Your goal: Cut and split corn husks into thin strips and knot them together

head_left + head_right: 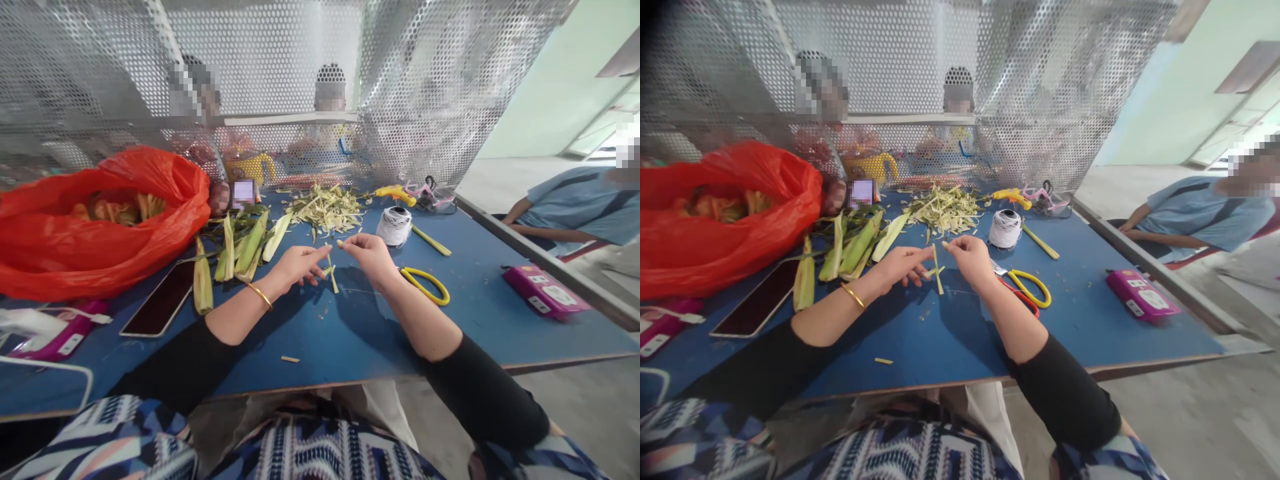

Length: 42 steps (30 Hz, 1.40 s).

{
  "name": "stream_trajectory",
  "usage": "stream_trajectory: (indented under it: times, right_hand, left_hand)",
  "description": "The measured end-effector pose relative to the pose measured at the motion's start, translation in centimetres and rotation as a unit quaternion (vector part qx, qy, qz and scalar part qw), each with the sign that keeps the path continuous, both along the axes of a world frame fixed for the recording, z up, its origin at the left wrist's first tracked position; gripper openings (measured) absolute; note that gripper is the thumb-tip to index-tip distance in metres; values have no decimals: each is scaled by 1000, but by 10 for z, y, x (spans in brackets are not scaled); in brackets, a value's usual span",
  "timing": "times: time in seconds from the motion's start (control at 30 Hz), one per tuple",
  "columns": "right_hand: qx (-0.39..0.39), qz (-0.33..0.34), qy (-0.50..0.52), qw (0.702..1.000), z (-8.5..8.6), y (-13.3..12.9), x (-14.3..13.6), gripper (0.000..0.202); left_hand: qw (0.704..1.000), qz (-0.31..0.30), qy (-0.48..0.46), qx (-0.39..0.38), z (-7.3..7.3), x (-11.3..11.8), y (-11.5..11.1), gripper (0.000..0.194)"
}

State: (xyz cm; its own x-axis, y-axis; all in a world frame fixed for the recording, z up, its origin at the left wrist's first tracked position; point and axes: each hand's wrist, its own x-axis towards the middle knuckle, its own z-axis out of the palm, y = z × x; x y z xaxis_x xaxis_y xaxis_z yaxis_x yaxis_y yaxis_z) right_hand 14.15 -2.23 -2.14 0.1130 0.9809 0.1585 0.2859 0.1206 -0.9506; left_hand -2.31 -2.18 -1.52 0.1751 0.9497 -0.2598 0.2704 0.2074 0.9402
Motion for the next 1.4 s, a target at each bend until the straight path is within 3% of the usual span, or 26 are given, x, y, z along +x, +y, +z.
stream_trajectory:
  times: [0.13,0.27,0.37,0.5,0.6,0.77,0.87,0.97,1.1,1.27,1.4]
  right_hand:
    - [-44,-3,-37,998,-7,1,-6,18]
    - [-35,-3,10,999,-10,4,-6,16]
    - [-55,2,38,998,-9,6,0,18]
    - [-124,34,68,989,-11,6,0,15]
    - [-149,72,129,978,-15,6,-2,17]
    - [-44,24,162,985,-10,10,8,24]
    - [-70,66,170,981,0,7,15,27]
    - [-101,147,161,971,6,1,14,28]
    - [-37,130,91,987,4,-2,8,25]
    - [52,126,-10,991,0,-2,2,19]
    - [96,121,-4,988,0,-3,1,15]
  left_hand:
    - [997,-58,36,-27,-4,6,-1,30]
    - [997,-43,-14,-63,-6,2,1,17]
    - [995,-24,-47,-80,-5,-2,1,22]
    - [991,-53,-42,-112,-5,3,-2,32]
    - [991,-74,-35,-105,-8,6,-5,23]
    - [983,-22,-155,-90,-4,-1,-4,28]
    - [973,-28,-218,-77,-3,-5,-3,35]
    - [970,-72,-222,-65,-5,-6,-2,34]
    - [971,-96,-208,-67,-7,-5,-3,34]
    - [975,-36,-213,-56,-2,1,-9,31]
    - [973,8,-219,-65,0,7,-13,20]
